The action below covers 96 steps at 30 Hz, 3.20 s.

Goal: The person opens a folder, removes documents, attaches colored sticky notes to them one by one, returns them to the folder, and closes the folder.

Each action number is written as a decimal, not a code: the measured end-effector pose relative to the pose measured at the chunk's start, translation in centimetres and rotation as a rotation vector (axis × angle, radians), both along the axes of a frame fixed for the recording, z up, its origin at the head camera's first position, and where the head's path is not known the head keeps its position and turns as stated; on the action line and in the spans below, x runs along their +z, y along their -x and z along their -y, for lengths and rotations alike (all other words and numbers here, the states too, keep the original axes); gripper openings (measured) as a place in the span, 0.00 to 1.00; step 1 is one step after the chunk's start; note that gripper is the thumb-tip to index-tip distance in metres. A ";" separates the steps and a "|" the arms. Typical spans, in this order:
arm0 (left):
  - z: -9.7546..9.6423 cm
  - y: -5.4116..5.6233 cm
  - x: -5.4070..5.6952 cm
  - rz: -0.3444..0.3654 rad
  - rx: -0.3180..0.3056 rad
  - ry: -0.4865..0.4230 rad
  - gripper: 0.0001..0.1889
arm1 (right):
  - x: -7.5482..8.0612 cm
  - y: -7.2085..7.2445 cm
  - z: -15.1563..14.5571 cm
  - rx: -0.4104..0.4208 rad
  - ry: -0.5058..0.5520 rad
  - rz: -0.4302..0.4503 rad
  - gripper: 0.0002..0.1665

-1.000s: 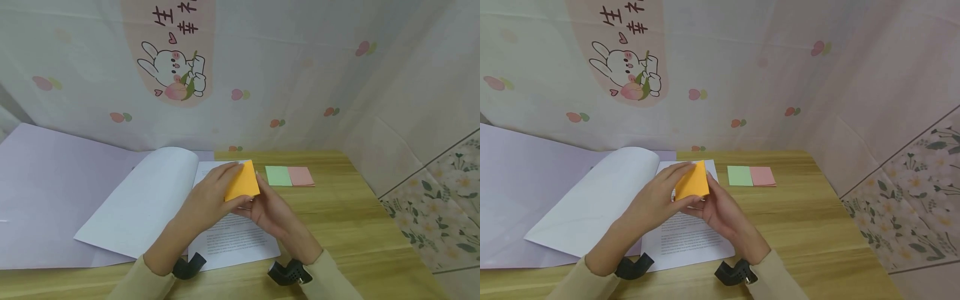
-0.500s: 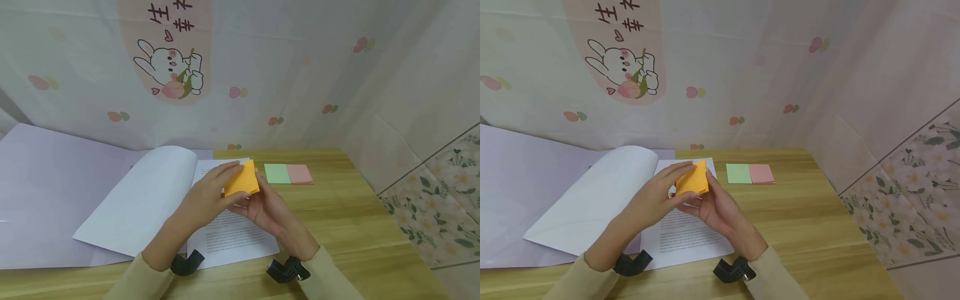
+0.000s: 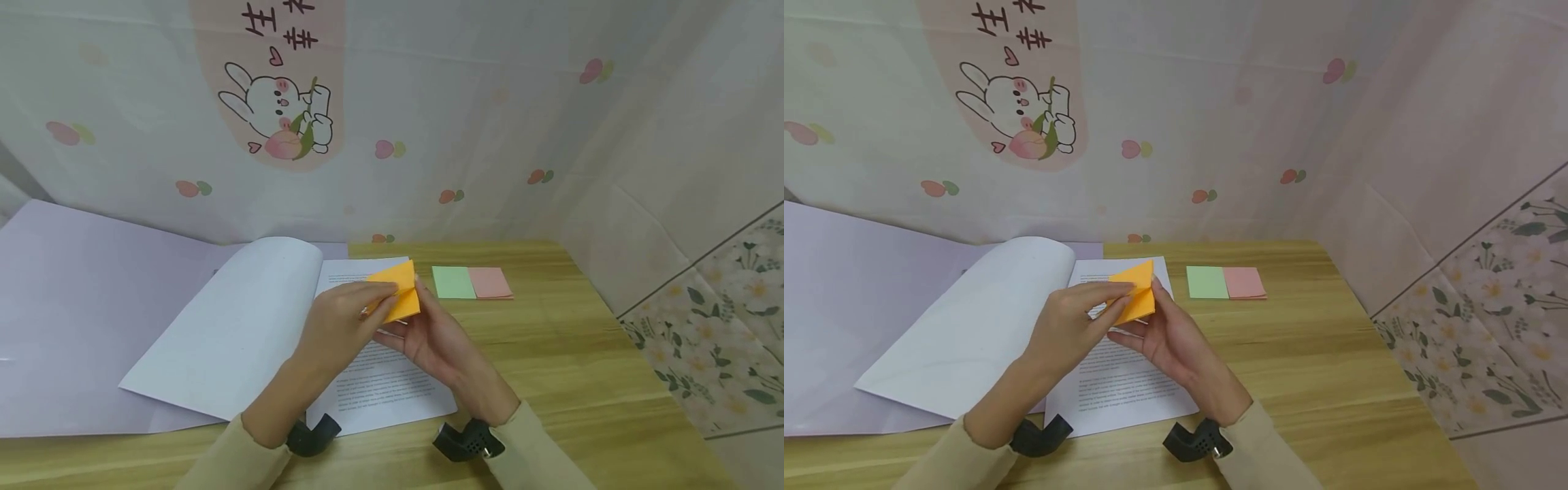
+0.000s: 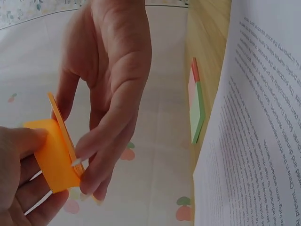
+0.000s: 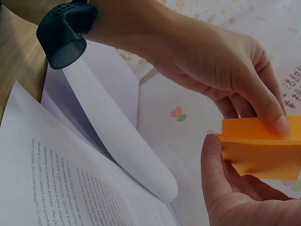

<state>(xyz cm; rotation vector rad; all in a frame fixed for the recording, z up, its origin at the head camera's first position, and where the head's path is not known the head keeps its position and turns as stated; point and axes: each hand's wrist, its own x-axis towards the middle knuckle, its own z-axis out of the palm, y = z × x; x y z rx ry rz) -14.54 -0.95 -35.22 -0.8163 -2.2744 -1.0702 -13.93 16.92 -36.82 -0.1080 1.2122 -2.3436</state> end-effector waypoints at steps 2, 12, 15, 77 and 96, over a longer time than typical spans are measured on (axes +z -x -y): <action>-0.1 -0.1 0.0 0.042 0.010 -0.026 0.13 | 0.0 0.0 0.0 -0.008 -0.010 0.003 0.32; 0.3 0.9 0.2 0.534 -0.061 -0.413 0.07 | 0.0 -0.2 0.0 0.023 -0.036 -0.004 0.31; 0.5 1.4 0.0 0.656 -0.076 -0.513 0.09 | 0.2 -0.2 -0.1 0.038 -0.029 -0.019 0.30; 2.3 2.1 0.2 0.438 0.141 -0.232 0.14 | 0.4 0.7 -1.1 -0.240 -0.757 -0.238 0.21; 4.3 2.1 0.7 0.408 0.203 -0.303 0.14 | 0.7 1.6 -5.5 -0.226 -0.826 -0.293 0.24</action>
